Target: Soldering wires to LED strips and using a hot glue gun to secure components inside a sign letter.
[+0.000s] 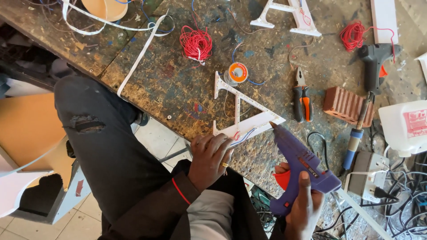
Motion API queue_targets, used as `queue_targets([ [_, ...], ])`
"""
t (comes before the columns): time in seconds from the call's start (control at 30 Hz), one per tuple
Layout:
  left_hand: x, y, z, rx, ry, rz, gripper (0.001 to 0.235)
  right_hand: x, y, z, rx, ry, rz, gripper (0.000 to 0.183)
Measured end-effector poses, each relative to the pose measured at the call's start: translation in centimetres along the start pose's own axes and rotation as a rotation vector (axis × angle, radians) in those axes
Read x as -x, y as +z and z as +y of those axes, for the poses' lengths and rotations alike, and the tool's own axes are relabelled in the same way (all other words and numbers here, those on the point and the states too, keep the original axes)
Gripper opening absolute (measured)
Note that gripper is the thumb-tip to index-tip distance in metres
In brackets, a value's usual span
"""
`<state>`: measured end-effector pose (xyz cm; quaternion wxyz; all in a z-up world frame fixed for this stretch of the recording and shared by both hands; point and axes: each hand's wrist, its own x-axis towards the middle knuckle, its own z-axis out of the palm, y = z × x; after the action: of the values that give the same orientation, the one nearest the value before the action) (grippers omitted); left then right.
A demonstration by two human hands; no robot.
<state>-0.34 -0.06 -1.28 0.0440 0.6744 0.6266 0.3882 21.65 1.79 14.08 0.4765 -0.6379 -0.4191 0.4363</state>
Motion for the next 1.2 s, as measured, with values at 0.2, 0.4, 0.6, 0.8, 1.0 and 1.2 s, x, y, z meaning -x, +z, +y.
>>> queue_targets([
  [0.2,0.0,0.0,0.1,0.014,-0.016,0.01,0.032,-0.4,0.1,0.3,0.016,-0.037,0.095,0.053],
  [0.4,-0.4,-0.4,0.3,0.041,-0.042,0.024,0.03,-0.3,-0.3,0.6,0.106,-0.031,0.012,0.051],
  [0.6,0.6,1.1,-0.3,0.094,-0.069,0.044,0.03,-1.1,-0.5,2.1,0.146,-0.027,0.014,0.041],
  [0.8,0.3,0.8,-0.3,0.098,-0.048,0.071,0.028,-0.9,-1.2,1.7,0.314,0.06,0.045,0.046],
  [1.0,0.1,0.7,-0.2,0.112,-0.062,0.071,0.025,-0.8,-0.3,2.0,0.229,0.029,0.066,0.042],
  [1.2,-0.7,-0.3,0.3,0.155,-0.06,0.134,0.019,-0.2,-1.1,-0.3,0.296,0.16,0.106,0.042],
])
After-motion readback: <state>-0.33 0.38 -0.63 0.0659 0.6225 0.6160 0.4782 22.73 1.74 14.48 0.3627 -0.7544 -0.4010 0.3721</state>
